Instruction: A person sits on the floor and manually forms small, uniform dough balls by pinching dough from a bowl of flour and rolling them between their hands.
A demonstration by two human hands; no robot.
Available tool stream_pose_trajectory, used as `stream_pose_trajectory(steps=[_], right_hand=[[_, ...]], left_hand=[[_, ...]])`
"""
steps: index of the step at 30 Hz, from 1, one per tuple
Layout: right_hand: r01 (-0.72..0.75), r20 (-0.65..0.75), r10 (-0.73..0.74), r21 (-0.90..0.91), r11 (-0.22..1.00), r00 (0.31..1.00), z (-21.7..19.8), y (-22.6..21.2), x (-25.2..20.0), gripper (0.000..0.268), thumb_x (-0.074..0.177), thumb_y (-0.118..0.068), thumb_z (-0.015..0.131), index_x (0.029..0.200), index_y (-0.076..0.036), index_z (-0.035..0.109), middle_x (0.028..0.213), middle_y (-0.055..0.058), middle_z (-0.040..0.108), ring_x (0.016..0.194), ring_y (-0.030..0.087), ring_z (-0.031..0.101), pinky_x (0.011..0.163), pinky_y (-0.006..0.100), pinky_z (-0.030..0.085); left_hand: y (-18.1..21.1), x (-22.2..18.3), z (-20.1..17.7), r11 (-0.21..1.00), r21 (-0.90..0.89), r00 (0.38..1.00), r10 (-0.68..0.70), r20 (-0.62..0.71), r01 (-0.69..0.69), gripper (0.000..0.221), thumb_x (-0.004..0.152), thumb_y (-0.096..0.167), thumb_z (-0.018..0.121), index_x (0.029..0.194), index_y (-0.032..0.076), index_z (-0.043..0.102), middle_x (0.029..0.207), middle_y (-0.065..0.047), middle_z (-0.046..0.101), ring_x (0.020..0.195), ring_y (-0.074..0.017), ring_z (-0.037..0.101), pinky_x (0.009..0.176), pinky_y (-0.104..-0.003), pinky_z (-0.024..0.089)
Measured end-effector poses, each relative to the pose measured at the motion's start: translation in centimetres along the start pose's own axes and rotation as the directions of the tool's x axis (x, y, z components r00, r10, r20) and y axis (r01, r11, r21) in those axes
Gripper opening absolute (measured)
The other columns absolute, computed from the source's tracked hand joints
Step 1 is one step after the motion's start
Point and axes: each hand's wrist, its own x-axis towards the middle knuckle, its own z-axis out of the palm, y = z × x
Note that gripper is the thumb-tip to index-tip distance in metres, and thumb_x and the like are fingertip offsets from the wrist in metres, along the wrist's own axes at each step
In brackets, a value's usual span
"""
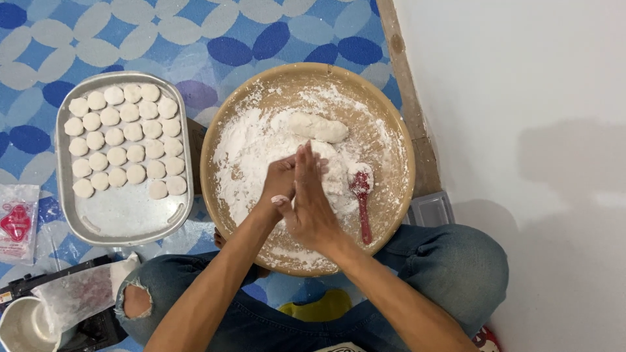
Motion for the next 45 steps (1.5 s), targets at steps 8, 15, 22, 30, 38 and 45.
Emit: stream_pose_trajectory(steps=[8,15,22,30,38,45], right_hand=[[-0.087,0.008,0.088,0.202,0.975,0.996,-0.7,-2.7,-0.5,0.084,0.102,-0.057,0.021,0.159,-0.002,-0.007,0.164,0.032,-0.002,0.150,0.051,0.000,0.121,0.059,-0.002],[0.029,0.015,-0.031,0.111,0.993,0.999,-1.7,-3.0,0.5,0.081,0.103,-0.061,0.017,0.160,-0.009,-0.007,0.163,0.034,-0.002,0.148,0.056,0.009,0.117,0.071,0.017],[-0.383,-0.005,0.435,0.463,0.799,0.900,-6.6,-2.1,2.8,0.073,0.100,-0.051,0.046,0.159,-0.019,0.017,0.159,0.022,0.032,0.130,0.041,0.054,0.088,0.046,0.063],[-0.420,0.054,0.627,0.787,0.452,0.777,-2.0,5.7,2.1,0.046,0.097,-0.018,0.068,0.137,-0.001,0.052,0.110,0.017,0.064,0.090,0.024,0.070,0.075,0.033,0.061],[-0.286,-0.020,0.759,0.919,0.270,0.650,-3.2,-1.1,4.6,0.013,0.100,-0.019,0.063,0.105,-0.007,0.061,0.080,0.007,0.067,0.065,0.014,0.061,0.058,0.024,0.048],[-0.296,-0.027,0.884,0.937,0.185,0.468,-1.8,0.4,5.8,0.038,0.091,-0.040,0.072,0.089,-0.002,0.070,0.079,0.019,0.070,0.076,0.024,0.068,0.066,0.032,0.052]], left_hand=[[-15.2,9.7,2.4,0.651,-0.717,0.914,0.403,0.048,-0.250,0.067,0.091,0.040,0.048,0.139,-0.007,0.041,0.144,-0.026,0.041,0.131,-0.0400,0.039,0.107,-0.052,0.031],[-17.3,12.5,-0.4,0.554,-0.738,0.865,0.495,-0.082,-0.386,0.074,0.087,0.053,0.046,0.136,0.000,0.035,0.134,-0.013,0.036,0.121,-0.0247,0.033,0.104,-0.045,0.023],[-2.9,3.9,-1.2,0.826,-0.563,0.998,-0.037,-0.043,0.007,0.024,0.089,0.010,0.073,0.110,-0.001,0.074,0.089,-0.015,0.077,0.070,-0.0194,0.075,0.073,-0.036,0.064],[-2.1,2.1,0.7,0.636,-0.771,0.985,0.123,0.120,0.014,0.028,0.098,0.011,0.060,0.123,0.000,0.063,0.115,-0.022,0.073,0.101,-0.0335,0.074,0.090,-0.044,0.061],[-1.7,-1.0,1.7,0.594,-0.804,0.968,0.187,0.165,0.023,0.039,0.103,0.032,0.040,0.131,0.008,0.051,0.128,-0.014,0.061,0.113,-0.0329,0.062,0.097,-0.045,0.050],[0.2,-3.7,1.5,0.761,-0.636,0.939,0.299,0.168,-0.129,0.068,0.097,0.055,0.020,0.149,0.012,0.024,0.150,-0.019,0.032,0.134,-0.0420,0.034,0.110,-0.055,0.028]])
